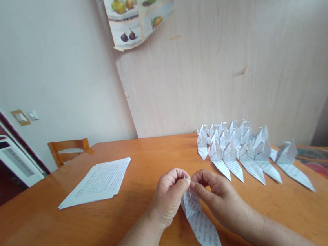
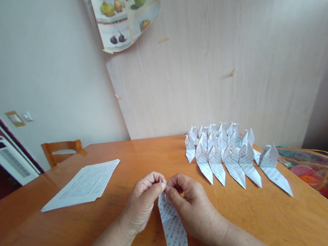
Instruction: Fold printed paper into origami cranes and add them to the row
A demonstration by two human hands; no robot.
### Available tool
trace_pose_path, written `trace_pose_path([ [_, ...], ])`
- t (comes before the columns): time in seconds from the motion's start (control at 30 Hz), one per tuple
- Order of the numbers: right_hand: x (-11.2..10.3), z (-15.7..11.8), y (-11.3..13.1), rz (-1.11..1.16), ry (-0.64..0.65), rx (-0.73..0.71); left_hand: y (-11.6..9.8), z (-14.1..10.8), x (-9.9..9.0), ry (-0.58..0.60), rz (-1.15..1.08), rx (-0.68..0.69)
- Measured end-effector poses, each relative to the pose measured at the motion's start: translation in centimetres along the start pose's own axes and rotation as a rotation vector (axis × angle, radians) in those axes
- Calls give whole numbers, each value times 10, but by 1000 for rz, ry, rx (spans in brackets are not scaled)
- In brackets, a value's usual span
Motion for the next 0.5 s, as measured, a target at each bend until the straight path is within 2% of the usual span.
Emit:
trace_pose_path([
  [0.5, 1, 1, -3, -9, -12, -10, -5, 0, 1, -37, 119, 71],
])
Point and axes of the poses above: each hand's wrist, its own z-axis towards the middle knuckle, its own x-axis out of the palm, y = z × x, the point moved 9 cm from there along z, towards the middle knuckle, and after that the axes turned 1 degree about -y, right-handed, at the moved point
